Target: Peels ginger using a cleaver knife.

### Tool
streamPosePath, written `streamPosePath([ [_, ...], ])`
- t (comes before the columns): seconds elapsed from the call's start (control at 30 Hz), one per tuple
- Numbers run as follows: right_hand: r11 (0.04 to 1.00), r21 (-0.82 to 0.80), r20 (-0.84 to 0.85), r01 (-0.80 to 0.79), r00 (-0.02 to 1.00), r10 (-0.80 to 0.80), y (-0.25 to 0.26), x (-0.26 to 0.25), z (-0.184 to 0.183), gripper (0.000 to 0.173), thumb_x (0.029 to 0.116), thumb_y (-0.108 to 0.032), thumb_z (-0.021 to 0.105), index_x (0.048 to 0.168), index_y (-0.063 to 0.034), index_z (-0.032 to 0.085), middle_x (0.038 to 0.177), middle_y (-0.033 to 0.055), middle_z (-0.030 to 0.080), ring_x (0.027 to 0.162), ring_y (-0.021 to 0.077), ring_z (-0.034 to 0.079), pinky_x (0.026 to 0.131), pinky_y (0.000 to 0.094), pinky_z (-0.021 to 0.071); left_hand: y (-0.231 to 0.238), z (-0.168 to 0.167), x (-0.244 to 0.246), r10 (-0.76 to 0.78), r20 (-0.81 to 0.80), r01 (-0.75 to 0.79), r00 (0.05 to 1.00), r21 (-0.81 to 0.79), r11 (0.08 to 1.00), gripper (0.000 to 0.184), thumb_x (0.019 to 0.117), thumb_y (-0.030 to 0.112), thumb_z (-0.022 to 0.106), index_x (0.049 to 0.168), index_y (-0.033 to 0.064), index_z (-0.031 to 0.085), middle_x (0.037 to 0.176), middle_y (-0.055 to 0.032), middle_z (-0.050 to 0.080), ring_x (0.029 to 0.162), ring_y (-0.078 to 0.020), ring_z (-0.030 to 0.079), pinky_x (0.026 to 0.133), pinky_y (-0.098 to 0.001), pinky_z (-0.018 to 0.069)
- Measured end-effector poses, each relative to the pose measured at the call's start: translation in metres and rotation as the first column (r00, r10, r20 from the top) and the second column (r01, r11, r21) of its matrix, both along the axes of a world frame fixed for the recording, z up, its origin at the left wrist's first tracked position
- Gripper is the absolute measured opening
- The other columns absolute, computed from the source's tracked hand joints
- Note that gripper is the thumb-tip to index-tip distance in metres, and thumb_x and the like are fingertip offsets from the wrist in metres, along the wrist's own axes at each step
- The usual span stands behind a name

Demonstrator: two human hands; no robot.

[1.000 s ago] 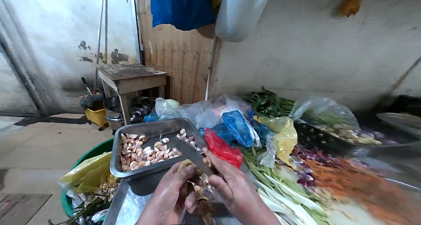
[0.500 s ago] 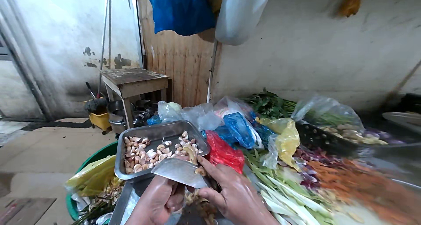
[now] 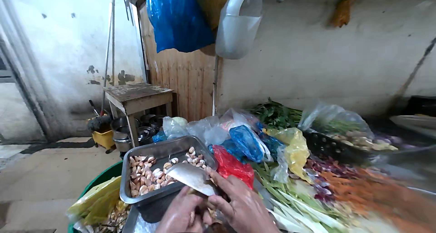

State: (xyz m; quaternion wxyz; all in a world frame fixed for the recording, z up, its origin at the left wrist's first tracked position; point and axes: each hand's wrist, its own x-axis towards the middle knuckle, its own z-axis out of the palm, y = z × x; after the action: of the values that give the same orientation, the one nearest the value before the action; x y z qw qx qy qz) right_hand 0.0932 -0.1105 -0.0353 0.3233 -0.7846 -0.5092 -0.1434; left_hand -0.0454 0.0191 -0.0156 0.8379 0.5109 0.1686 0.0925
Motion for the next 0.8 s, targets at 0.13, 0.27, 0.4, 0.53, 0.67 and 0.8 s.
streamPosePath([
  [0.13,0.999,-0.005,-0.086,-0.043,0.995,0.043,-0.004,0.006,0.001,0.080,0.0959,-0.078,0.029,0.149,-0.0245,0.057,0.099,0.0170,0.072,0.089,0.0362,0.071,0.074,0.0565,0.0575,-0.010,-0.003,0.007,0.039,-0.017,-0.039,0.999,-0.021,0.999,0.023,0.1051,0.009,0.040,0.127,0.0087,0.048,0.070,-0.0036,0.060,0.039,-0.0011,0.038,0.035,-0.0147,0.0312],
  [0.27,0.978,-0.148,-0.106,-0.144,0.986,0.129,-0.006,0.000,0.005,0.082,0.0946,-0.077,0.038,0.156,-0.0240,0.047,0.102,0.0183,0.072,0.092,0.0374,0.070,0.077,0.0576,0.0569,0.010,-0.004,-0.001,0.124,0.026,-0.121,0.992,-0.073,0.990,0.043,0.1109,0.020,0.027,0.084,0.0105,0.060,0.061,0.0009,0.060,0.037,0.0012,0.034,0.036,-0.0140,0.0302],
  [0.4,0.993,-0.090,0.026,-0.079,0.996,0.081,-0.003,-0.002,-0.002,0.077,0.0930,-0.078,0.040,0.151,-0.0291,0.054,0.092,0.0160,0.070,0.083,0.0353,0.069,0.066,0.0518,0.0576,0.017,-0.003,-0.006,0.065,0.001,-0.064,0.998,-0.095,0.993,0.043,0.1106,0.018,0.028,0.086,0.0086,0.062,0.065,-0.0019,0.062,0.036,0.0012,0.033,0.035,-0.0137,0.0293],
  [0.53,0.997,-0.046,0.066,-0.064,0.996,0.067,-0.001,-0.001,-0.008,0.077,0.0928,-0.079,0.036,0.149,-0.0316,0.055,0.088,0.0138,0.069,0.079,0.0326,0.069,0.062,0.0494,0.0569,0.018,-0.003,-0.006,0.009,0.002,-0.009,1.000,-0.115,0.993,0.046,0.1113,0.022,0.026,0.085,0.0093,0.061,0.065,-0.0001,0.059,0.037,0.0012,0.033,0.035,-0.0134,0.0297],
  [0.67,0.999,0.006,0.066,-0.052,0.996,0.052,0.002,-0.001,-0.011,0.078,0.0936,-0.079,0.034,0.147,-0.0288,0.058,0.087,0.0133,0.069,0.078,0.0316,0.069,0.062,0.0486,0.0572,0.013,-0.002,-0.005,-0.005,0.005,0.005,1.000,-0.091,0.996,0.034,0.1097,0.018,0.032,0.091,0.0097,0.060,0.065,-0.0002,0.058,0.036,0.0011,0.033,0.034,-0.0130,0.0291],
  [0.8,0.998,0.053,-0.097,-0.014,0.995,0.019,0.001,0.008,-0.005,0.078,0.0976,-0.075,0.030,0.147,-0.0217,0.059,0.106,0.0144,0.073,0.093,0.0322,0.071,0.077,0.0544,0.0585,-0.007,-0.008,0.002,-0.087,-0.039,0.089,0.995,0.045,0.995,0.029,0.1039,0.012,0.044,0.133,0.0088,0.049,0.074,-0.0026,0.062,0.040,-0.0004,0.041,0.036,-0.0143,0.0334],
])
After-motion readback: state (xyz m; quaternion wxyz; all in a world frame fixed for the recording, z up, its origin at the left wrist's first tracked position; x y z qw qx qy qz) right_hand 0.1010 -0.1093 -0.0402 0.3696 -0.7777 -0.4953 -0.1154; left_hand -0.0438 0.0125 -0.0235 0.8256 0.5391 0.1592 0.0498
